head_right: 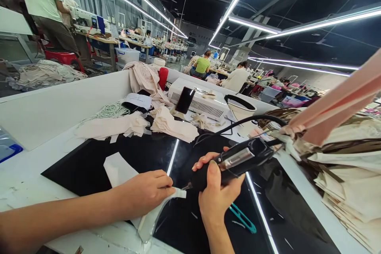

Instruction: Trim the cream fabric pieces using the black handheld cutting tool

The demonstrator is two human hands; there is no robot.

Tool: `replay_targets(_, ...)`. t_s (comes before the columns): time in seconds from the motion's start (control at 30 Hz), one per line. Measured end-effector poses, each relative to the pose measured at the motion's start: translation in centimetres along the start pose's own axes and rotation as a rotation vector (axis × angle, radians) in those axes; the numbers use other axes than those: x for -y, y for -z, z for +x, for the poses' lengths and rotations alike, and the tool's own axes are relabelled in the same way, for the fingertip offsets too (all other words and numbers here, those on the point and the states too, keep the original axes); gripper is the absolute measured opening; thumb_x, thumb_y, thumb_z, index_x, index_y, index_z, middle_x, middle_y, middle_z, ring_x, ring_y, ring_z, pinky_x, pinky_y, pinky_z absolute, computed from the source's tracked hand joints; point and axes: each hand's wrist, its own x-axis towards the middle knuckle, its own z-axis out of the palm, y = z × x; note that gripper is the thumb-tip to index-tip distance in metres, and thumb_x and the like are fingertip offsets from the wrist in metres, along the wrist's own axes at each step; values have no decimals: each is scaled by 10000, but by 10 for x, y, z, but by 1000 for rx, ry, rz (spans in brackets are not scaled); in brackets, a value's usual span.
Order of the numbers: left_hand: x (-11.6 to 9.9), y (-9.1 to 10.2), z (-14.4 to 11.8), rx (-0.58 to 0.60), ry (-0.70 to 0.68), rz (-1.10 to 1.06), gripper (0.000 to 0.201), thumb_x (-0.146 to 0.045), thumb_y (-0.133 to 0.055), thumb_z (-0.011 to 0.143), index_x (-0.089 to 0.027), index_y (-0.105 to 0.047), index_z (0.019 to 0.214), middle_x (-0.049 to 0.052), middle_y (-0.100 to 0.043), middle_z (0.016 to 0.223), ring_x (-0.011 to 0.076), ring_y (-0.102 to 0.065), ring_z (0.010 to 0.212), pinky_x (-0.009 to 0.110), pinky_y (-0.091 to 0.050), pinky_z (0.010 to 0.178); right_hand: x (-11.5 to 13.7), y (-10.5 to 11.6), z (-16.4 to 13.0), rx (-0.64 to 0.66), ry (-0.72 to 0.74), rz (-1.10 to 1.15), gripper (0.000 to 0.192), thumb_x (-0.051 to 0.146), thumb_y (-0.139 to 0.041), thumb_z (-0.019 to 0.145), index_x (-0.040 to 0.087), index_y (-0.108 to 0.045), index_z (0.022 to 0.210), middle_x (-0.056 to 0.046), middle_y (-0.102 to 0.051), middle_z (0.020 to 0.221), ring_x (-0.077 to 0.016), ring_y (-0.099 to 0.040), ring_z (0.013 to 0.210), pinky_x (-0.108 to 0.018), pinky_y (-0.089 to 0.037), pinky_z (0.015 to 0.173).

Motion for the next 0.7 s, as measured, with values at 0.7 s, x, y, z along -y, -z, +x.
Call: replay_targets(0.7,1,2,0,73,35,-48,166,-51,-545,1008,-136,-666,1083,63,-651,968,198,-605,891,306,-526,875,5,-1,-12,47,-29,33,379,318,-787,838,268,-581,1153,61,-656,720,-143,-601,555,-293,-557,490)
